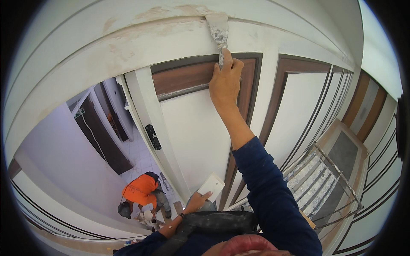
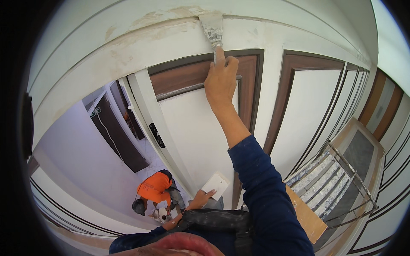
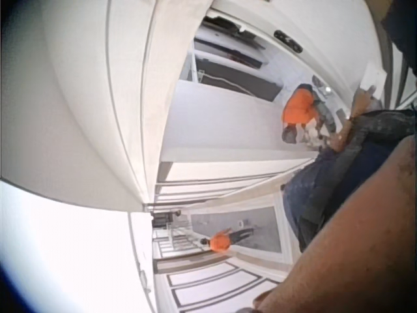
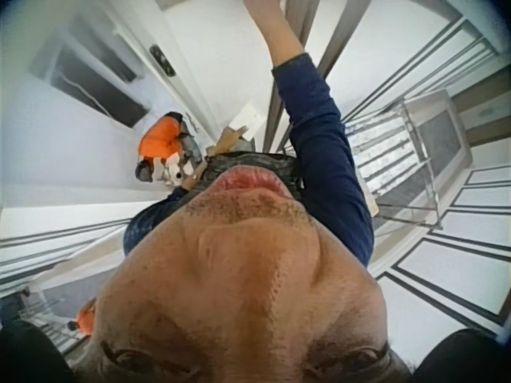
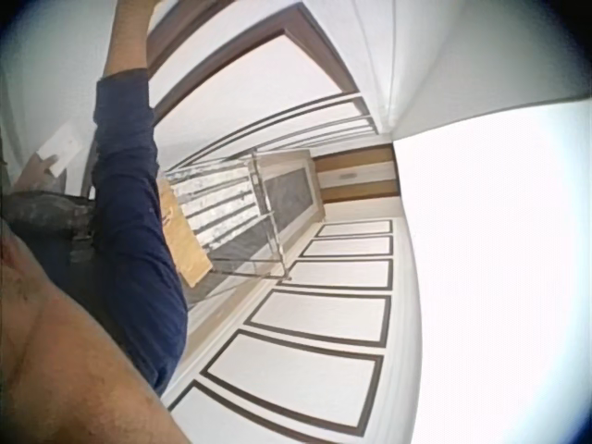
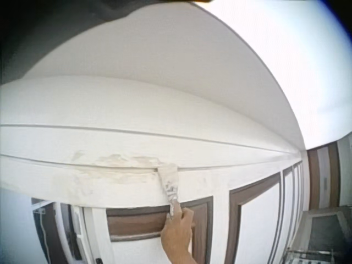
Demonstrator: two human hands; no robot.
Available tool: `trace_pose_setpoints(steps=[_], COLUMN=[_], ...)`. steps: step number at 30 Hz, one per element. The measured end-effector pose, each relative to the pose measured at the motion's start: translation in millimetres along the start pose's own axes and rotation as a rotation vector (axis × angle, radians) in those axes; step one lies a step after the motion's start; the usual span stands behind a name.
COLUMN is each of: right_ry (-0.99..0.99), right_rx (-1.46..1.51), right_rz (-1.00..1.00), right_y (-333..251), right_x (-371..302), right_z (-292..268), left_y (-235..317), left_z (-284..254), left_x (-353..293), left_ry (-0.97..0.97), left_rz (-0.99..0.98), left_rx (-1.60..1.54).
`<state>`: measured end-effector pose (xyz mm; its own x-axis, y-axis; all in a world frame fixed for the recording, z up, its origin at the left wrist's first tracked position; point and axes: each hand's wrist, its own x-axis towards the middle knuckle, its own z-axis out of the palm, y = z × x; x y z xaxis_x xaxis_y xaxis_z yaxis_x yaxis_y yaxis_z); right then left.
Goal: The person applies plaster to the ceiling area above a door frame using a trowel and hawk. They repeatedly scoop plaster from the hawk and smooth it onto the ceiling surface while standing on a ladder.
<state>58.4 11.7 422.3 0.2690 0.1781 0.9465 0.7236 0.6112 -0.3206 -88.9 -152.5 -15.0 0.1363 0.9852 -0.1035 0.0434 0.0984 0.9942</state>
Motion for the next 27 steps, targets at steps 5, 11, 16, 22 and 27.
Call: trace_pose_setpoints(steps=[5,11,16,22,27], right_ry=[-0.111,-0.256,-0.489,-0.435,-0.329], right_rx=[-0.145,-0.348,-0.346,-0.299,-0.231], right_rz=[-0.062,-0.322,-0.509,-0.320,-0.339], right_y=[-20,-61,-60,-53,-22], right_x=[-3,66,149,107,106], right_z=[-29,-105,-135,-150,-157], left_y=[-5,-8,29,14,-6], left_z=[-2,-6,13,20,18], left_x=[-3,-4,-6,-2,2], left_ry=[0.007,0.012,-0.040,-0.115,-0.093], left_rz=[-0.015,0.010,0.037,-0.017,0.033], left_rx=[0.025,0.090,0.122,0.055,0.022])
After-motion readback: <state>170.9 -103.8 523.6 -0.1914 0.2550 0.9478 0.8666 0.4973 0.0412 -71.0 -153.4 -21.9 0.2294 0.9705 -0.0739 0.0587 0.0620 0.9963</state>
